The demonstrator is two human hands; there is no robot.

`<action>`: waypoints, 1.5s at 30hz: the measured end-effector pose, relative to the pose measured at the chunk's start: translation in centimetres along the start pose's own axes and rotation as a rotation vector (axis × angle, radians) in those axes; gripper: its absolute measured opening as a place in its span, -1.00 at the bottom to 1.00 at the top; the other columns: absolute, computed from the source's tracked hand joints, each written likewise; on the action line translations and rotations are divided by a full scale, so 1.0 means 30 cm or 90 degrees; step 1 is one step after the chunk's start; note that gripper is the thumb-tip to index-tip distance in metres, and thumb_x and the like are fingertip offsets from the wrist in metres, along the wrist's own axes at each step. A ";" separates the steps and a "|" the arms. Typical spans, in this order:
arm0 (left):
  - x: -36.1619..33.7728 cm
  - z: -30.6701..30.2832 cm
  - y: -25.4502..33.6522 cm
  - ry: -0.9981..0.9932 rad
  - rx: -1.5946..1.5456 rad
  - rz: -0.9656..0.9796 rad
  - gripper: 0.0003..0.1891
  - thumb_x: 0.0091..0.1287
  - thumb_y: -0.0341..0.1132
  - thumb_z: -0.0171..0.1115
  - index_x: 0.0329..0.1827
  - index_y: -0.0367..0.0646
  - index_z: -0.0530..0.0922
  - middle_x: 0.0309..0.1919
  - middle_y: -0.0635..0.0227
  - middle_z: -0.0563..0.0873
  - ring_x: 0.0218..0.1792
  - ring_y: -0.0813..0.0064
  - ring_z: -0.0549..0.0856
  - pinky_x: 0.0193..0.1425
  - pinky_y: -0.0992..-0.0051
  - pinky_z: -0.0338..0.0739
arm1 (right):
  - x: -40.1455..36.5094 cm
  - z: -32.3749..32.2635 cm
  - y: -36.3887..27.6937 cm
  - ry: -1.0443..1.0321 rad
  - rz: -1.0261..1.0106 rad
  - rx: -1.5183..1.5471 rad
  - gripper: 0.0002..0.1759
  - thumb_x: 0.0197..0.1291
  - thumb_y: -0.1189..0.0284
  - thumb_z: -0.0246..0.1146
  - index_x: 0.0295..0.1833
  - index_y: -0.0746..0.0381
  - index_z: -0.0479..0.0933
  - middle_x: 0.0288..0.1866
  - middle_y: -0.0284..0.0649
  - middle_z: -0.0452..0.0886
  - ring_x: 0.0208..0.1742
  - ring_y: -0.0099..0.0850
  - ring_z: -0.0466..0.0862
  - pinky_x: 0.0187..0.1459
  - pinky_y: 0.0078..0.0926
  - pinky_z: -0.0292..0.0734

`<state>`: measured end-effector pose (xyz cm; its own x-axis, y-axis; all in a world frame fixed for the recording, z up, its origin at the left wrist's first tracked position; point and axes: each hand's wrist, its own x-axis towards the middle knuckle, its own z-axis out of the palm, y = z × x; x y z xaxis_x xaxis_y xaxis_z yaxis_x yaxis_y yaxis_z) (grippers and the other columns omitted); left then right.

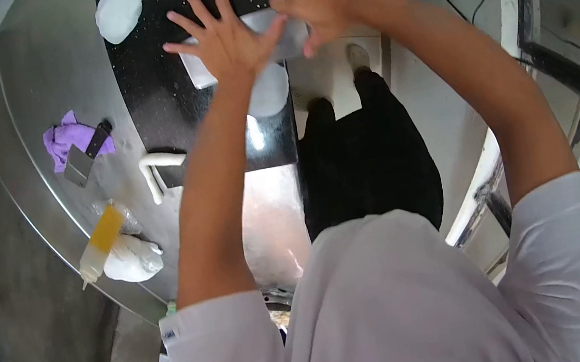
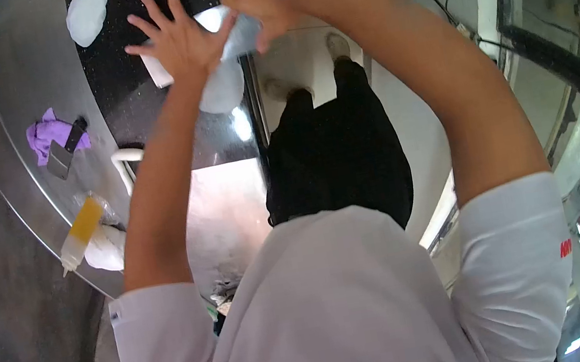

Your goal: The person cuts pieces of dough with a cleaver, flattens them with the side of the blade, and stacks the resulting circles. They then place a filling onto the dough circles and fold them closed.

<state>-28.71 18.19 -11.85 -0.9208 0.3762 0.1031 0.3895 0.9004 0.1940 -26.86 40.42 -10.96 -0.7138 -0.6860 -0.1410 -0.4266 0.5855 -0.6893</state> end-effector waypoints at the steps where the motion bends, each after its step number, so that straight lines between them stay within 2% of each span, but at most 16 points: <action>1: 0.027 -0.003 -0.016 -0.004 0.017 0.028 0.30 -0.01 0.64 0.28 0.75 0.14 0.05 0.70 -0.12 0.01 0.63 -0.53 -0.12 0.36 -0.76 -0.24 | 0.013 0.005 -0.020 0.005 0.002 -0.005 -0.02 -0.12 -0.13 0.63 0.14 0.38 0.36 -0.27 0.14 0.69 -0.11 0.15 0.74 -0.14 0.04 0.63; 6: -0.042 -0.028 -0.119 -0.068 -0.066 0.261 0.23 -0.01 0.62 0.31 0.74 0.30 0.11 0.72 -0.05 -0.05 0.69 -0.29 -0.12 0.42 -0.71 -0.26 | -0.062 0.191 -0.154 0.008 0.105 0.065 -0.01 -0.08 -0.14 0.62 0.13 0.45 0.37 -0.21 0.25 0.69 -0.16 0.27 0.73 -0.10 0.04 0.66; 10: -0.091 -0.070 -0.128 -0.147 -0.027 0.249 0.19 -0.01 0.61 0.31 0.72 0.37 0.16 0.74 0.12 -0.02 0.70 -0.21 -0.07 0.42 -0.69 -0.22 | -0.043 0.181 -0.213 -0.058 0.206 0.104 0.02 -0.13 -0.14 0.64 0.13 0.45 0.36 -0.22 0.26 0.68 -0.17 0.29 0.71 -0.10 0.05 0.65; 14: 0.061 -0.073 -0.139 -0.066 -0.022 0.284 0.19 -0.03 0.56 0.35 0.71 0.38 0.17 0.73 0.15 0.01 0.70 -0.19 -0.03 0.45 -0.64 -0.15 | 0.003 0.148 -0.140 0.060 0.170 0.037 0.04 -0.18 -0.16 0.64 0.10 0.43 0.32 -0.18 0.30 0.67 -0.09 0.25 0.71 -0.07 0.06 0.63; 23: 0.059 -0.061 -0.135 -0.026 -0.065 0.305 0.22 -0.09 0.62 0.32 0.71 0.41 0.17 0.72 0.18 0.08 0.67 -0.16 0.04 0.48 -0.60 -0.13 | -0.013 0.126 -0.138 -0.008 0.207 0.010 0.07 -0.10 -0.30 0.54 0.10 0.43 0.32 -0.13 0.36 0.63 -0.05 0.25 0.70 -0.03 0.08 0.63; 24: 0.085 -0.075 -0.134 -0.027 -0.018 0.305 0.11 0.09 0.55 0.27 0.71 0.31 0.17 0.67 0.16 0.17 0.64 -0.15 0.12 0.46 -0.57 -0.05 | 0.007 0.052 -0.154 -0.026 0.240 0.041 0.03 -0.08 -0.30 0.53 0.11 0.38 0.34 -0.15 0.35 0.63 -0.05 0.26 0.70 -0.04 0.16 0.60; 25: 0.118 -0.082 -0.136 -0.041 -0.028 0.272 0.16 -0.03 0.55 0.35 0.69 0.38 0.21 0.70 0.19 0.12 0.67 -0.04 0.08 0.50 -0.56 -0.04 | 0.017 0.059 -0.138 -0.023 0.237 0.041 0.03 -0.08 -0.30 0.53 0.11 0.38 0.34 -0.15 0.35 0.63 -0.05 0.26 0.70 -0.04 0.16 0.60; 31: 0.057 -0.046 -0.126 -0.071 -0.073 0.270 0.16 -0.06 0.59 0.33 0.69 0.43 0.21 0.72 0.20 0.08 0.68 -0.18 0.01 0.55 -0.53 -0.17 | 0.005 0.067 -0.182 -0.027 0.285 -0.016 0.06 -0.25 -0.22 0.64 0.15 0.33 0.39 -0.02 0.24 0.68 0.10 0.26 0.66 0.03 0.10 0.57; 33: 0.097 -0.042 -0.121 0.037 -0.097 0.276 0.14 -0.06 0.57 0.34 0.68 0.49 0.22 0.70 0.21 0.12 0.67 -0.17 0.04 0.52 -0.56 -0.14 | 0.022 0.073 -0.128 0.006 0.231 0.029 -0.01 -0.19 -0.15 0.64 0.16 0.33 0.40 0.01 0.24 0.68 0.09 0.25 0.67 0.05 0.08 0.57; 34: 0.124 -0.088 -0.116 -0.003 -0.025 0.286 0.05 0.10 0.51 0.28 0.68 0.39 0.22 0.68 0.21 0.17 0.65 -0.18 0.08 0.49 -0.57 -0.07 | 0.042 0.026 -0.130 -0.001 0.272 -0.007 -0.07 -0.11 -0.07 0.62 0.18 0.33 0.41 0.02 0.23 0.68 0.11 0.23 0.67 0.08 0.06 0.57; 35: 0.171 -0.243 -0.054 -0.194 0.061 0.246 0.19 0.16 0.45 0.28 0.73 -0.06 0.04 0.73 -0.02 -0.06 0.70 -0.21 -0.09 0.59 -0.46 -0.16 | 0.053 -0.025 -0.117 0.006 0.315 -0.058 -0.14 -0.02 0.00 0.60 0.21 0.33 0.42 0.04 0.22 0.68 0.12 0.22 0.67 0.11 0.04 0.56; 37: 0.201 -0.103 -0.089 0.085 0.037 0.216 0.26 0.08 0.48 0.33 0.73 -0.10 0.05 0.72 -0.02 -0.02 0.69 -0.21 -0.06 0.59 -0.46 -0.15 | 0.104 -0.088 -0.044 0.105 0.273 -0.068 -0.21 0.05 0.07 0.57 0.24 0.31 0.43 0.05 0.19 0.69 0.12 0.18 0.67 0.14 0.02 0.56; 38: 0.191 -0.059 -0.117 0.175 0.024 0.232 -0.04 0.24 0.37 0.27 0.69 0.28 0.20 0.65 0.21 0.20 0.61 -0.15 0.16 0.47 -0.55 0.00 | 0.113 -0.082 -0.029 0.178 0.235 -0.046 -0.28 0.13 0.14 0.53 0.27 0.30 0.44 0.06 0.17 0.69 0.13 0.15 0.68 0.16 -0.01 0.55; 39: 0.142 -0.150 -0.100 0.068 0.119 0.250 -0.10 0.36 0.21 0.28 0.71 0.13 0.15 0.63 0.23 0.25 0.61 0.00 0.22 0.54 -0.34 0.07 | 0.109 -0.074 -0.029 0.180 0.228 -0.048 -0.28 0.13 0.14 0.53 0.27 0.30 0.44 0.06 0.17 0.69 0.13 0.15 0.68 0.16 -0.01 0.55; 42: -0.011 -0.191 -0.182 -0.191 -0.005 0.511 -0.15 0.36 -0.02 0.37 0.68 0.17 0.17 0.61 0.28 0.29 0.55 0.20 0.36 0.54 -0.01 0.26 | 0.040 0.037 -0.016 0.344 0.274 0.149 -0.39 0.20 0.23 0.47 0.26 0.33 0.51 0.08 0.07 0.70 0.11 -0.01 0.70 0.18 -0.14 0.56; 45: -0.098 -0.235 -0.189 -0.287 -0.013 0.624 -0.31 0.36 -0.28 0.35 0.57 0.14 0.34 0.45 0.34 0.47 0.41 0.32 0.51 0.38 0.27 0.47 | -0.261 0.326 -0.198 0.220 0.298 0.306 -0.24 0.25 0.18 0.47 0.47 0.24 0.40 0.30 0.01 0.65 0.33 -0.14 0.63 0.31 -0.18 0.51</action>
<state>-28.07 10.44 -6.39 -0.1289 0.9809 -0.1456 0.9575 0.1614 0.2391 -13.30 38.08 -12.71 -0.9283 -0.1915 -0.3188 0.1965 0.4752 -0.8577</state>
